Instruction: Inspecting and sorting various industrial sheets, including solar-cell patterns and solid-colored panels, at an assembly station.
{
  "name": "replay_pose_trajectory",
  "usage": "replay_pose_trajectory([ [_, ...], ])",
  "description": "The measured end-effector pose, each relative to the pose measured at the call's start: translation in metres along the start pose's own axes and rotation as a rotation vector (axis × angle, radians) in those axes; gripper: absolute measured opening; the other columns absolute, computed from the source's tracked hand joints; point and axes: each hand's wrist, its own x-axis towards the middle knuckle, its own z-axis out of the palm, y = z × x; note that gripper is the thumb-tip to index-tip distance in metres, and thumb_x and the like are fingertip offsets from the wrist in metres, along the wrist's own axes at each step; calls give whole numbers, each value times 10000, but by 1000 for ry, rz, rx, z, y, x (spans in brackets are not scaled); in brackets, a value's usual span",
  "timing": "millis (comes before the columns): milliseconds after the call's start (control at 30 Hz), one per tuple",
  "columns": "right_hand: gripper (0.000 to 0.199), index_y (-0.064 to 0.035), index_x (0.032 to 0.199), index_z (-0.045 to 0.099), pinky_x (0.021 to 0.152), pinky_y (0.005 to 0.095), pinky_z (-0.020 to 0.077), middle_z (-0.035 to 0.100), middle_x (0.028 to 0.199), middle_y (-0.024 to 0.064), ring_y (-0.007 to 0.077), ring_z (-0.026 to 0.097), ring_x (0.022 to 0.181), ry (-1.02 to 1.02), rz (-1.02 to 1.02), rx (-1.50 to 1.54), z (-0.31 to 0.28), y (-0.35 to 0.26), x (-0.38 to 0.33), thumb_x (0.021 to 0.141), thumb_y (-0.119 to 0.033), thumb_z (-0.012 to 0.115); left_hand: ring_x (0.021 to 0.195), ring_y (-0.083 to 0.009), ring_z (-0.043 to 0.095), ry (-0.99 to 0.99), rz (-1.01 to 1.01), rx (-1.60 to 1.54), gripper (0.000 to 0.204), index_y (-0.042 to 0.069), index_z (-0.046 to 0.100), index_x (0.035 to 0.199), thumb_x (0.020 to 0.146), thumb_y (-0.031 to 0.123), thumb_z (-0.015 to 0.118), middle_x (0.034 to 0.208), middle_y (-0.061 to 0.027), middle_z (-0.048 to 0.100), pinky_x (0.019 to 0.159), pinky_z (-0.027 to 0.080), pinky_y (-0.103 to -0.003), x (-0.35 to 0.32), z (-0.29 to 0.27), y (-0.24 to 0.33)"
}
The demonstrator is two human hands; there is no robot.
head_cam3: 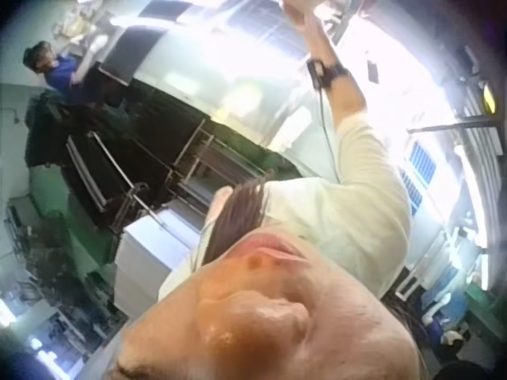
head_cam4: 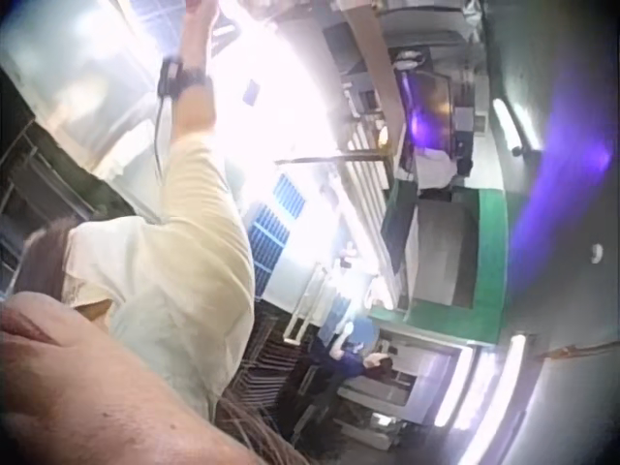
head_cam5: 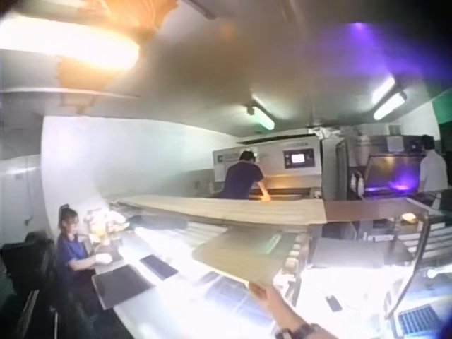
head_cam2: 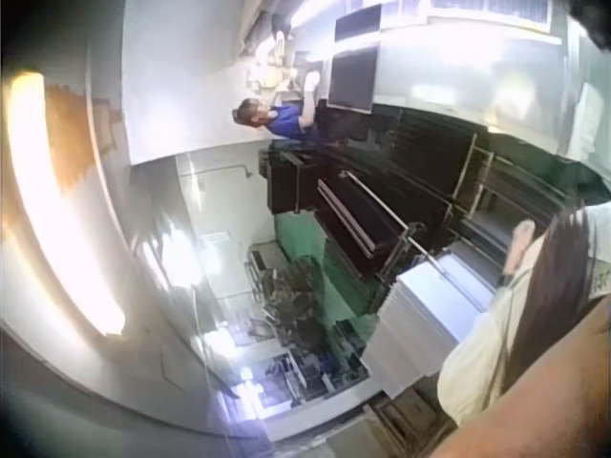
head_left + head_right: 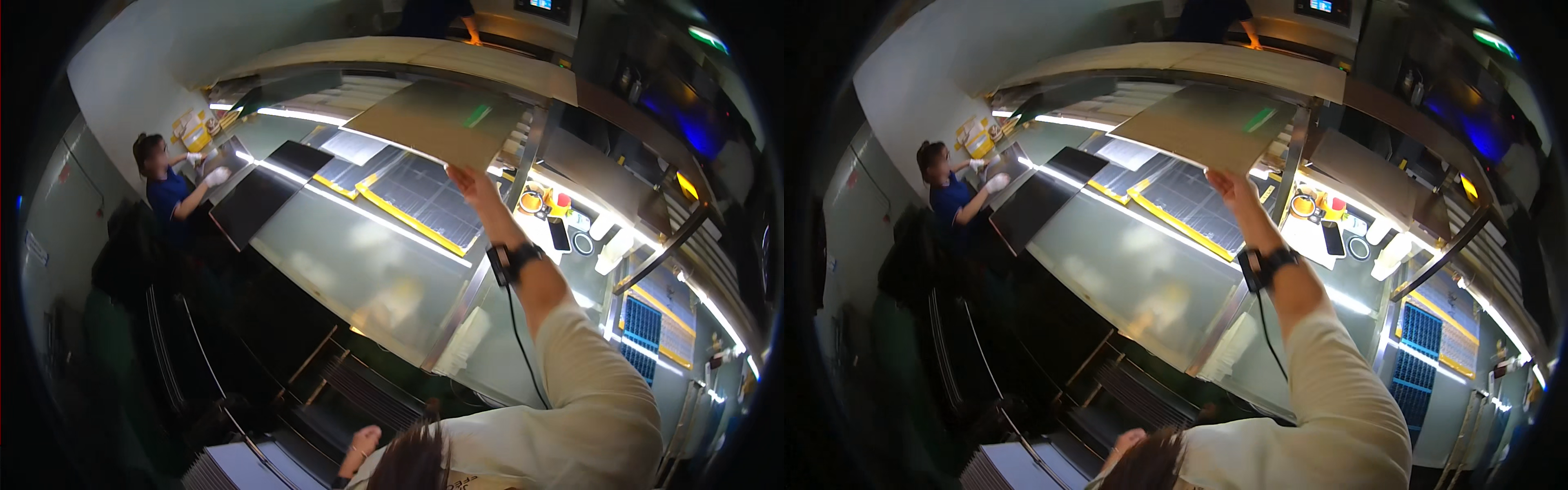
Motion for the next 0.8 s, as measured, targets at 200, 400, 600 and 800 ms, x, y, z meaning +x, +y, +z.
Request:
replay_pose_trajectory([
  [200,317,50,1159,448,923,392,424,539,1119,200,314,521,1068,-137,210,-150,-38,-42,-213,887,-112,468,1014,-228,537,-200,178,-1168,689,85,458,1220,813,634,374,1166,-74,540,829,445,-378,10,-30,202],
  [400,328,42,1134,480,730,340,531,580,1053,187,275,616,887,-313,514,-382,-96,-90,-318,857,-126,530,1153,-288,461,-444,440,-1156,823,-24,346,1289,798,633,414,1274,-152,451,978,354,-408,-30,-32,245],
  [600,332,29,1138,468,712,313,535,605,976,139,204,628,827,-111,648,-510,-123,-59,-363,860,-135,543,973,-205,574,-172,165,-1003,369,31,518,1129,772,37,610,1071,-80,588,857,453,-342,-58,22,148],
  [800,251,-13,1072,490,734,294,515,605,918,74,155,610,779,56,645,-513,-155,-45,-342,873,-160,529,926,-189,578,-141,165,-1044,315,34,533,1084,781,52,618,1014,-65,603,833,451,-313,-51,59,119],
])
